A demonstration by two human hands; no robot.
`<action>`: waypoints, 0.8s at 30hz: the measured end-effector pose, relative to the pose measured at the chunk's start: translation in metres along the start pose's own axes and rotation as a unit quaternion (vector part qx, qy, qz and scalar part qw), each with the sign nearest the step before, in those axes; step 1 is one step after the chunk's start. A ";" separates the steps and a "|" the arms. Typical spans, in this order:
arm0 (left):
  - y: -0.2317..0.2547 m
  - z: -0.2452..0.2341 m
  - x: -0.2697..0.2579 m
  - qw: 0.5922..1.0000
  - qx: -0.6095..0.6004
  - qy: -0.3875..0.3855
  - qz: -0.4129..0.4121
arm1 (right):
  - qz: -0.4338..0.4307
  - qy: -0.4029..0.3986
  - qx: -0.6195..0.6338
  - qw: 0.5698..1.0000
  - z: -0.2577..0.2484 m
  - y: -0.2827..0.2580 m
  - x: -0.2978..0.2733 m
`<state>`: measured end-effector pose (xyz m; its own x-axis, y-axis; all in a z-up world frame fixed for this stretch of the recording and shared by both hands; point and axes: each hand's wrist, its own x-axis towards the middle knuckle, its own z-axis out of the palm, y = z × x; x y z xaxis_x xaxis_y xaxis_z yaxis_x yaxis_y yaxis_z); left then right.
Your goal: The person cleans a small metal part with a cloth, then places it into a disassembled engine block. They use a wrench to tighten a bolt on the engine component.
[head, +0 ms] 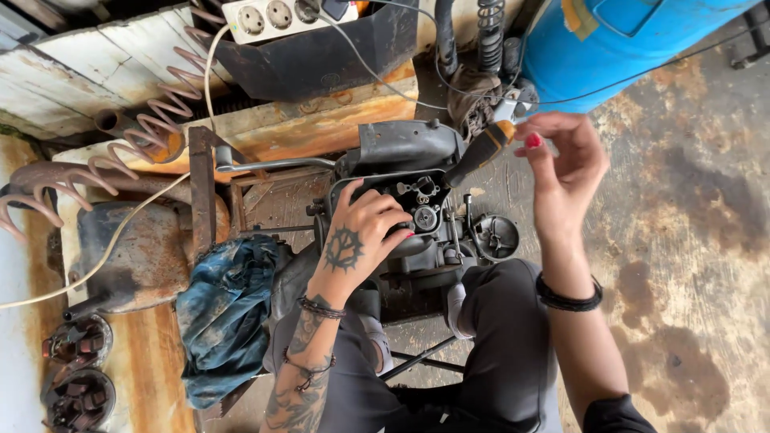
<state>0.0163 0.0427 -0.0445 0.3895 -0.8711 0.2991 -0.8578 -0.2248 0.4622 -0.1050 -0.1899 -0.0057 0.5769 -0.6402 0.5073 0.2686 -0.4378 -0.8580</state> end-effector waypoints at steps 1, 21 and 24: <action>0.003 0.000 -0.001 1.000 -0.002 -0.003 0.004 | 0.001 0.004 -0.003 1.000 0.001 0.001 -0.001; 0.017 0.016 -0.002 0.998 -0.005 0.040 -0.041 | 0.217 -0.360 -0.380 0.824 -0.039 0.231 -0.136; 0.015 0.014 -0.002 0.998 -0.008 0.023 -0.050 | 0.231 -0.405 -0.426 0.775 -0.012 0.220 -0.137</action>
<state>-0.0023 0.0352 -0.0504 0.4878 -0.8238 0.2889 -0.8091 -0.3023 0.5040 -0.1341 -0.2067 -0.2631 0.8475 -0.3971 -0.3523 -0.5190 -0.7594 -0.3924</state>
